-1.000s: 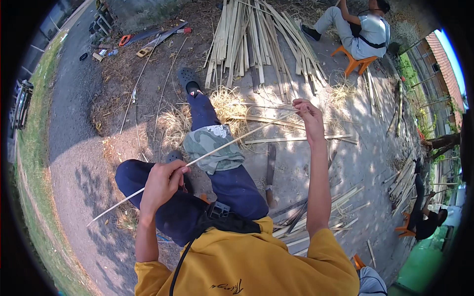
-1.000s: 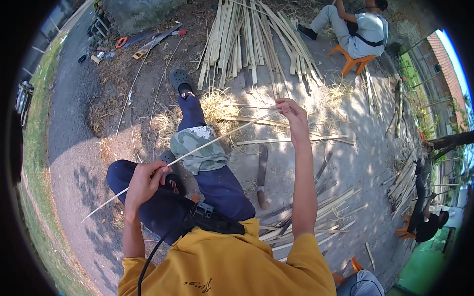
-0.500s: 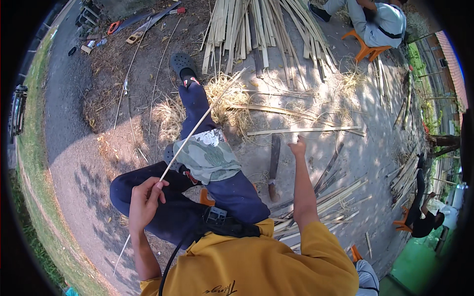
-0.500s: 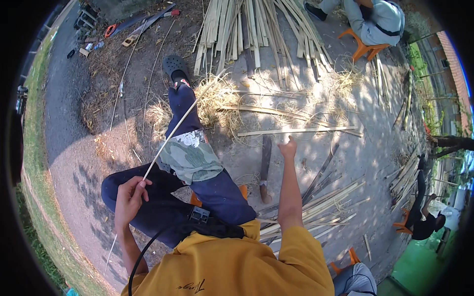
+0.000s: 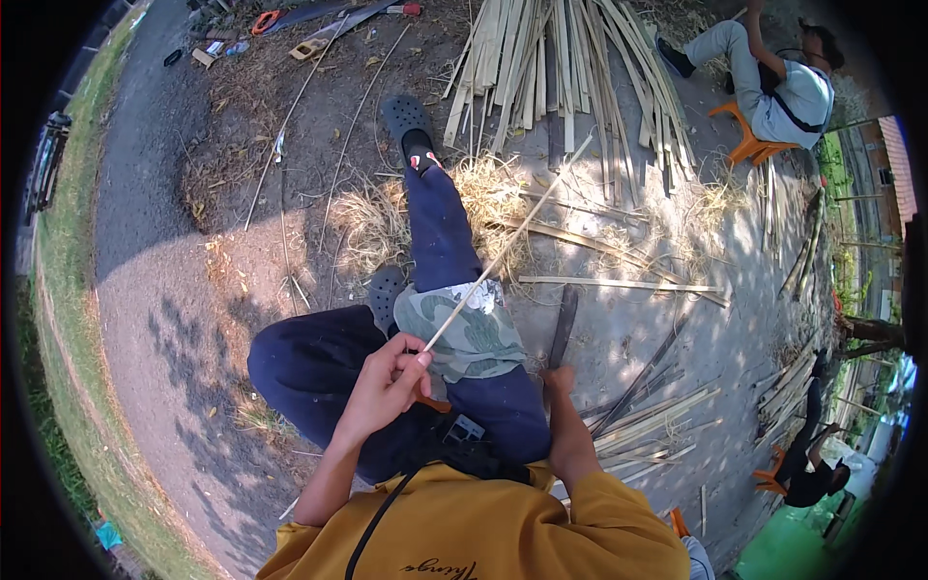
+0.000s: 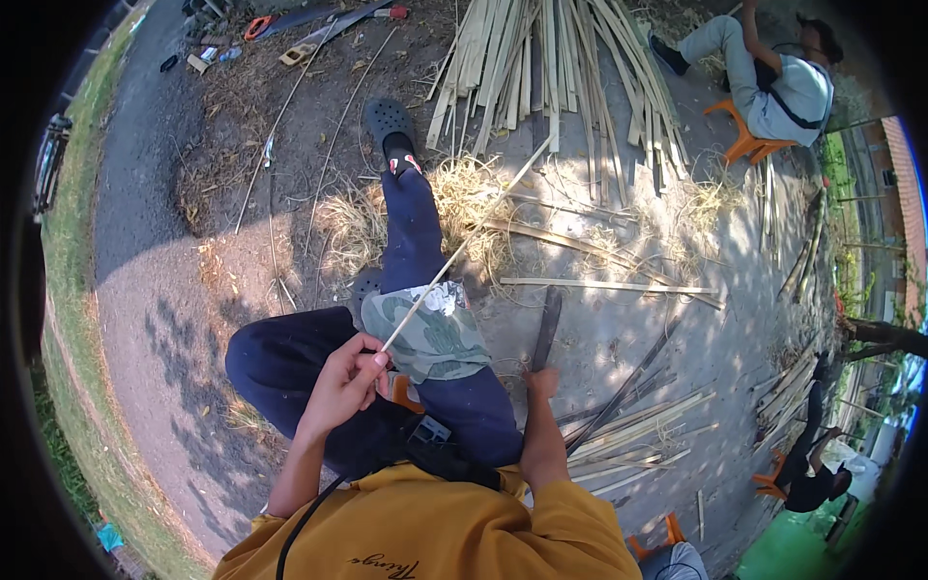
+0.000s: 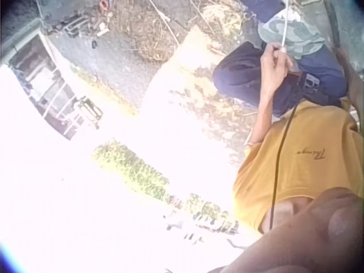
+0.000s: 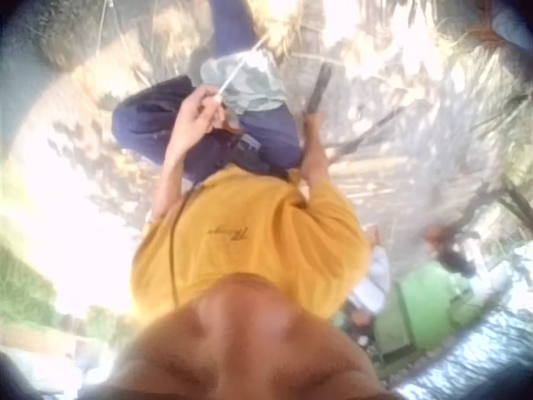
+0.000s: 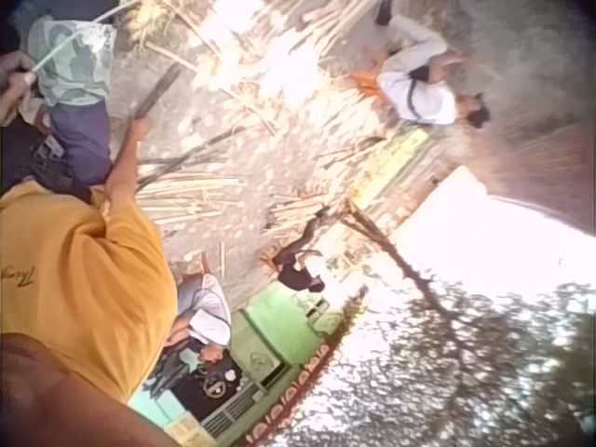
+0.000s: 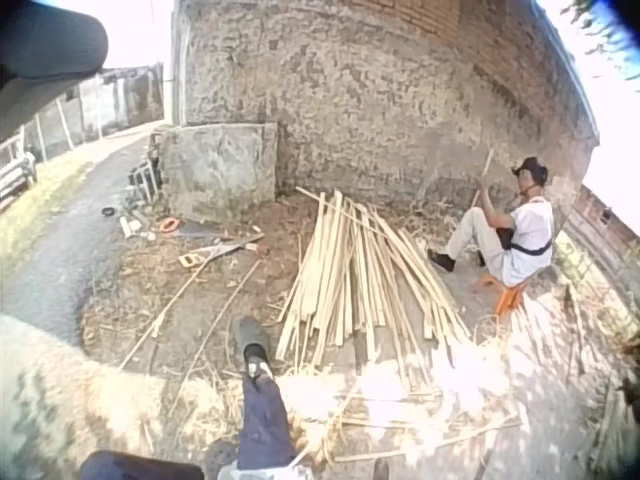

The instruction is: The person uses a large blade to shave and thin out a bamboo strip, pulling the strip against the blade repeatedly while holding the tool steady against their leg.

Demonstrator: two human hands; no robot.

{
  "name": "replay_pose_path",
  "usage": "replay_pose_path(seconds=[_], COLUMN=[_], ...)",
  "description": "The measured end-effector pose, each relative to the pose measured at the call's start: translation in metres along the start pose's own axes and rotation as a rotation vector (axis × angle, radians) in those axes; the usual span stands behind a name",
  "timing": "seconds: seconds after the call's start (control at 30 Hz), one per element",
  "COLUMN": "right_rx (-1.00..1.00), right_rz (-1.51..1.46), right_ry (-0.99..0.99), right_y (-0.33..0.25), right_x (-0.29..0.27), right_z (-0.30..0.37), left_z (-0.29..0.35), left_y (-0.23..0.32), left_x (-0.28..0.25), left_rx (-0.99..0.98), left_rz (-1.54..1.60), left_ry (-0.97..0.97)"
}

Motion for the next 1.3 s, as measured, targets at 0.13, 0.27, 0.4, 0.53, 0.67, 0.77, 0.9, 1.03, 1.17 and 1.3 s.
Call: replay_pose_path(seconds=[0.13,0.27,0.4,0.53,0.67,0.77,0.9,1.03,1.17,1.3], right_rx=[-0.023,-0.138,-0.356,-0.387,-0.296,-0.317,-0.217,-0.179,-0.179,-0.489], right_rz=[0.065,0.082,0.049,-0.115,-0.411,-0.357,-0.494,-0.877,-0.995,-0.922], right_ry=[-0.024,-0.054,-0.092,-0.033,-0.064,0.069,0.043,-0.067,-0.197,-0.159], right_y=[0.001,0.004,-0.002,0.001,0.026,0.019,0.023,0.016,0.007,-0.007], right_x=[0.016,0.008,-0.017,-0.040,-0.060,-0.077,-0.102,-0.137,-0.206,-0.250], right_z=[0.001,0.006,0.029,0.040,0.032,0.031,0.067,0.126,0.172,0.188], left_z=[-0.006,-0.009,-0.008,-0.013,-0.015,-0.011,-0.017,-0.009,-0.013,-0.015], left_y=[-0.011,-0.017,-0.024,-0.034,-0.023,-0.026,-0.042,-0.050,-0.057,-0.057], left_x=[-0.005,-0.011,-0.017,-0.012,-0.006,-0.004,0.010,0.019,0.037,0.054], left_rx=[-0.027,-0.008,-0.006,0.084,0.052,0.112,0.068,0.057,0.043,0.077], left_rz=[0.093,0.169,0.253,0.276,0.214,0.152,0.141,0.162,0.145,0.091], left_ry=[-0.039,-0.042,-0.072,-0.045,-0.067,-0.019,-0.002,-0.019,-0.015,0.061])
Point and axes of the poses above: each hand's wrist, its own z-axis away from the middle knuckle, its own x-axis out of the palm, y = z × x, the point moved 2 cm from there along -z, towards the middle knuckle, and after that the axes turned 6 degrees about -z, right-handed, at the moved point
